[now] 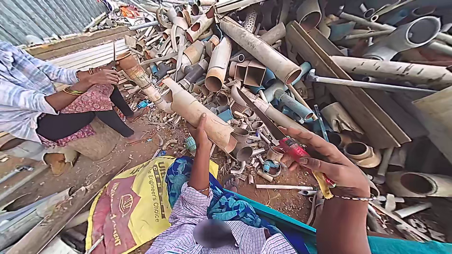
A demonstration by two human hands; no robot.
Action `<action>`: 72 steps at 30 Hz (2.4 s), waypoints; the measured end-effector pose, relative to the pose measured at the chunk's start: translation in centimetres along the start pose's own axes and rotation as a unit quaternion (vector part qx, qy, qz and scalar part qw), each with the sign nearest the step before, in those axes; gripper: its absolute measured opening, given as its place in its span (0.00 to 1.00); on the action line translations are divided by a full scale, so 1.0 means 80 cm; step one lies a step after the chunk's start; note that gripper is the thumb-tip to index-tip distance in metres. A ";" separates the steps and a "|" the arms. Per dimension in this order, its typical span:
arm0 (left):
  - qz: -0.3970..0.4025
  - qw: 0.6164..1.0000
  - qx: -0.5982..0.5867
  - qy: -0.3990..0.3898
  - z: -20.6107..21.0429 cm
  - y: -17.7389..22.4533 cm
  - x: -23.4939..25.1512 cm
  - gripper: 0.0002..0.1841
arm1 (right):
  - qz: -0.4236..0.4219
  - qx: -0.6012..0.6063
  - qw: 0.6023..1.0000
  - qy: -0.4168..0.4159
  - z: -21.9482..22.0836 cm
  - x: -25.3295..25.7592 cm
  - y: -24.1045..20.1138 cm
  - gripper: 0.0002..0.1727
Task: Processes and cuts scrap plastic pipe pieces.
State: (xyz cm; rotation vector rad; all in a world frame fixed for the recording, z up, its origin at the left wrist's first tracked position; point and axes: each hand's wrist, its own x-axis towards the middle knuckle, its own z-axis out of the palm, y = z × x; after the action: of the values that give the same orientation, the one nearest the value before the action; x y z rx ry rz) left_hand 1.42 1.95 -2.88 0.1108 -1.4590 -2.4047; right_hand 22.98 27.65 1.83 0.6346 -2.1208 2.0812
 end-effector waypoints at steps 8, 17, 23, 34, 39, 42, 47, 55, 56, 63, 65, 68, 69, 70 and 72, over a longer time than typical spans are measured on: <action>0.053 0.998 0.011 -0.040 -0.001 -0.001 -0.005 0.36 | -0.005 0.005 1.000 -0.002 0.005 0.004 0.003 0.31; -0.123 0.971 -0.205 -0.009 0.001 0.003 -0.002 0.20 | -0.018 0.017 1.000 -0.003 0.007 0.004 0.006 0.31; -0.135 0.967 -0.217 -0.015 0.000 0.003 -0.001 0.21 | -0.019 0.038 0.999 -0.024 0.005 0.004 0.003 0.31; -0.170 0.957 -0.235 -0.016 0.002 0.006 -0.009 0.26 | -0.032 0.058 0.998 -0.014 0.007 0.003 0.000 0.31; -0.188 0.960 -0.207 -0.016 0.002 0.005 -0.008 0.32 | -0.026 0.063 0.998 -0.014 0.007 0.003 0.004 0.30; -0.194 0.957 -0.215 -0.024 0.001 0.007 -0.005 0.41 | -0.024 0.061 0.998 -0.013 0.008 0.005 0.004 0.30; -0.202 0.944 -0.243 -0.092 -0.003 0.011 -0.005 0.55 | -0.025 0.059 0.998 -0.022 0.007 0.005 0.005 0.30; -0.166 0.952 -0.229 -0.114 0.000 0.007 -0.010 0.19 | -0.029 0.053 0.998 -0.014 0.008 0.004 0.003 0.30; -0.165 0.957 -0.214 -0.103 0.001 0.008 -0.013 0.15 | -0.031 0.052 0.998 -0.013 0.008 0.004 0.003 0.30; -0.154 0.962 -0.202 -0.099 -0.001 0.006 -0.015 0.21 | -0.025 0.052 0.998 -0.009 0.009 0.005 0.002 0.30; -0.152 0.960 -0.216 -0.098 -0.001 0.008 -0.015 0.15 | -0.023 0.048 0.999 -0.008 0.009 0.005 0.002 0.30; -0.156 0.954 -0.231 -0.113 -0.003 0.009 -0.011 0.17 | -0.020 0.051 0.998 -0.011 0.009 0.004 0.002 0.31; -0.160 0.950 -0.241 -0.118 -0.003 0.009 -0.009 0.21 | -0.020 0.051 0.998 -0.015 0.008 0.004 0.002 0.31; -0.162 0.946 -0.257 -0.114 -0.002 0.009 -0.008 0.23 | -0.021 0.049 0.998 -0.023 0.007 0.003 0.002 0.30; -0.160 0.942 -0.274 -0.106 -0.002 0.010 -0.006 0.26 | -0.013 0.030 0.999 -0.042 0.004 0.000 0.000 0.31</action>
State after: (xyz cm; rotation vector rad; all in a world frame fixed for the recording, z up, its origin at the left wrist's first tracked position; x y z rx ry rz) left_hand 2.07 1.60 -2.28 -0.0494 -0.8358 -3.0797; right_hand 23.00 27.36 1.82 0.7664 -2.0875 2.1491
